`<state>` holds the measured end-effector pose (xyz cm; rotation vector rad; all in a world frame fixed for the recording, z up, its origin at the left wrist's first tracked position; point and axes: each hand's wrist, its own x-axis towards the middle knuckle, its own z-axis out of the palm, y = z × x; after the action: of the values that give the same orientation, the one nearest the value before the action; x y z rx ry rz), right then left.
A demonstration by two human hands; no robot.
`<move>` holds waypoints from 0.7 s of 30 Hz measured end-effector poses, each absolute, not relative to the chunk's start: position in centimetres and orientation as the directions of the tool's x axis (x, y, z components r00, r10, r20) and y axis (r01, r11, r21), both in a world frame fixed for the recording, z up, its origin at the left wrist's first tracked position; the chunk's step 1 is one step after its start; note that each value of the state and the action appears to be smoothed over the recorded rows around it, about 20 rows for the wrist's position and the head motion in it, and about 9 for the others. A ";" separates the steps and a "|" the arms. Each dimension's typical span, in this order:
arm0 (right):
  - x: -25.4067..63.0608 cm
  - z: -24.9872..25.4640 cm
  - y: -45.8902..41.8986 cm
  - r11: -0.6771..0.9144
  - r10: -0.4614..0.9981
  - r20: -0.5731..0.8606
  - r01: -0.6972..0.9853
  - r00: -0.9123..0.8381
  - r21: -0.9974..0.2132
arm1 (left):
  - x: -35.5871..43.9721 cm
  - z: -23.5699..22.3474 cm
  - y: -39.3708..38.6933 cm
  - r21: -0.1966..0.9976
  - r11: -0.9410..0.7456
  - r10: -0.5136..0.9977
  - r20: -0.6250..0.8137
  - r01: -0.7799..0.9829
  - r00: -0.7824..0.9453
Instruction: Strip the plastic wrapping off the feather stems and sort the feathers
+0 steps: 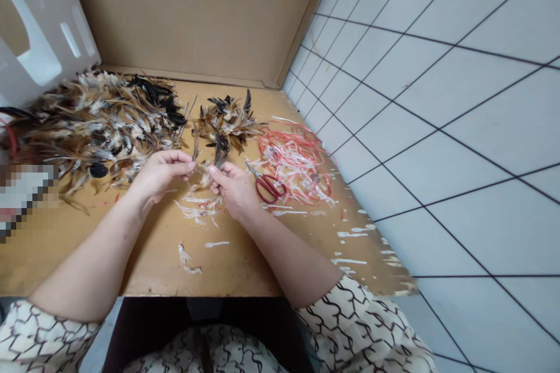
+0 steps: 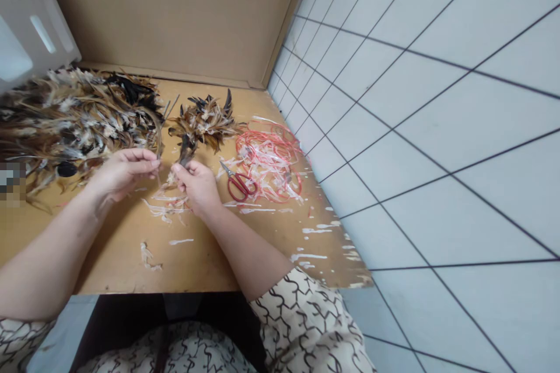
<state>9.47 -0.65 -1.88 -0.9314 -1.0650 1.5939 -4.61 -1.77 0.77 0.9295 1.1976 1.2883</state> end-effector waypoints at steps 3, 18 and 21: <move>9.5 -1.7 -0.8 -0.169 0.967 -0.097 -0.307 -0.235 -0.937 | -3.9 0.5 -2.1 0.973 0.166 0.985 -0.171 -0.161 -0.012; 9.4 -1.6 -1.0 -0.100 0.981 -0.055 -0.245 -0.185 -0.964 | -3.6 0.0 -2.1 0.979 0.189 0.975 -0.178 -0.078 0.132; 9.5 -1.5 -1.0 -0.096 0.976 -0.044 -0.243 -0.213 -0.965 | -3.5 0.1 -2.1 0.979 0.196 0.972 -0.187 -0.057 0.145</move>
<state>9.48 -0.97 -1.48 -0.9619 -1.1267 1.5222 -3.51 -2.13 0.12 1.0793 1.1420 1.0000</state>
